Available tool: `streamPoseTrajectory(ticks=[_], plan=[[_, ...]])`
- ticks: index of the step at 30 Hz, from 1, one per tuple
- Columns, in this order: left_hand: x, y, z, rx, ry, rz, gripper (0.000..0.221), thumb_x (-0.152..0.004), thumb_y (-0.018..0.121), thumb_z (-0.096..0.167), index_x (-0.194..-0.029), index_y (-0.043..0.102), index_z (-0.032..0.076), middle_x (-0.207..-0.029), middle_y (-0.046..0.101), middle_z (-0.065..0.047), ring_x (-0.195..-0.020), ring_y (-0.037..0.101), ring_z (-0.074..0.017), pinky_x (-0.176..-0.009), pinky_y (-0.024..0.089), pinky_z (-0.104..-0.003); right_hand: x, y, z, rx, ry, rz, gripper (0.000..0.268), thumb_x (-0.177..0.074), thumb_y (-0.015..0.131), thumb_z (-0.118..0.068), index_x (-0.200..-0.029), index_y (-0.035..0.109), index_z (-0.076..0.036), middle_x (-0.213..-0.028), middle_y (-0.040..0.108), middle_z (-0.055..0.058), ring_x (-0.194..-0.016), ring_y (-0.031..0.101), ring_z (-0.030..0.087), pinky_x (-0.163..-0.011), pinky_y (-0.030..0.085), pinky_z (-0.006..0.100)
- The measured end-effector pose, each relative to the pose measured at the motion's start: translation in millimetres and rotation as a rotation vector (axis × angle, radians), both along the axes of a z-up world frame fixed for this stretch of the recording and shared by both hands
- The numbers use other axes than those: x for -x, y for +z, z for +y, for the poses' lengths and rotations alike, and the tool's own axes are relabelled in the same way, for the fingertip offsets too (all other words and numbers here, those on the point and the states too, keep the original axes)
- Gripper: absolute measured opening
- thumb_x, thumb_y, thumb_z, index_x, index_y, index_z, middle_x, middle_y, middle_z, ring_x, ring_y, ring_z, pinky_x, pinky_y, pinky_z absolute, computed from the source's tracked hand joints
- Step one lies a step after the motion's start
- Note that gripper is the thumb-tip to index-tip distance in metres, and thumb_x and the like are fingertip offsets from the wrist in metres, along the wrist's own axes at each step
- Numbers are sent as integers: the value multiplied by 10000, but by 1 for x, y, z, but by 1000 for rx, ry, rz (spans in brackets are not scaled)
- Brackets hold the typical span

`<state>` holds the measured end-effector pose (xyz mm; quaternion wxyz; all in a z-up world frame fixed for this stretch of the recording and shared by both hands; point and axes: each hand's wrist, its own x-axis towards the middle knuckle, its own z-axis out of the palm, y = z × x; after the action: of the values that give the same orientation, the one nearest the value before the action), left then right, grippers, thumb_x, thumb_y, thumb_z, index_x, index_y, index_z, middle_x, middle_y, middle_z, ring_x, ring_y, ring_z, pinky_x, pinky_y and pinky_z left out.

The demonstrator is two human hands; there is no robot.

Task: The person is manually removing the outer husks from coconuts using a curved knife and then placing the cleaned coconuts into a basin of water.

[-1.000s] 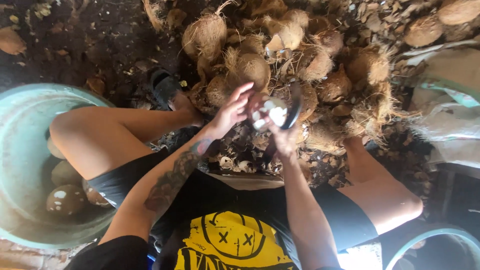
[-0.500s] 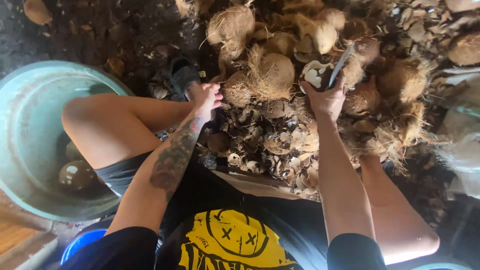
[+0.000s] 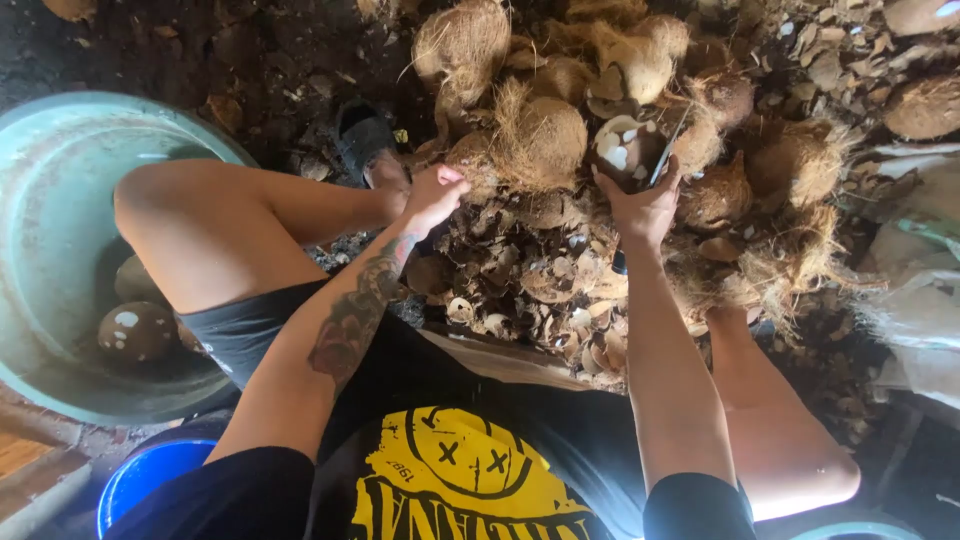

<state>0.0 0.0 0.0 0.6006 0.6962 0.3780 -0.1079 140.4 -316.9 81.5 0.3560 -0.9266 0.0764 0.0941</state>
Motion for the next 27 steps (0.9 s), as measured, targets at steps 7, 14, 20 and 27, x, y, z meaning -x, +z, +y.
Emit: streamPoseTrajectory(ticks=[7, 14, 20, 27], plan=[[64, -60, 11, -213, -246, 105, 219, -904, 645, 171, -819, 724, -15, -778, 703, -207, -741, 725, -347, -604, 572, -400, 37, -30, -25, -40, -106, -173, 966, -789, 1046, -393, -1483, 498, -3, -1325, 587, 273, -1308, 594, 451, -1131, 476, 570], [58, -86, 36, -231, -72, 137, 624, -859, 621, 20, -1473, 544, 103, -1413, 550, -373, -1220, 640, -516, -1000, 558, -585, 84, -7, -41, -292, -293, -191, 503, -963, 829, -235, -1346, 580, -24, -1237, 567, 229, -1270, 548, 512, -1051, 465, 680], [58, -33, 12, -194, -332, 168, 672, -839, 783, 174, -1477, 604, 60, -1539, 382, -438, -1388, 497, -547, -1095, 475, -617, 75, -118, -110, -272, -436, -96, 355, -913, 726, -170, -1245, 601, -176, -1171, 688, 189, -549, 688, 293, -165, 430, 374], [79, -143, 7, -365, -362, 107, 386, -844, 695, 208, -1151, 806, 2, -1080, 731, -364, -1041, 720, -521, -821, 523, -479, 86, -96, -98, -155, -457, -123, 431, -863, 717, -213, -1279, 663, -117, -1129, 721, 222, -839, 763, 342, -614, 566, 466]])
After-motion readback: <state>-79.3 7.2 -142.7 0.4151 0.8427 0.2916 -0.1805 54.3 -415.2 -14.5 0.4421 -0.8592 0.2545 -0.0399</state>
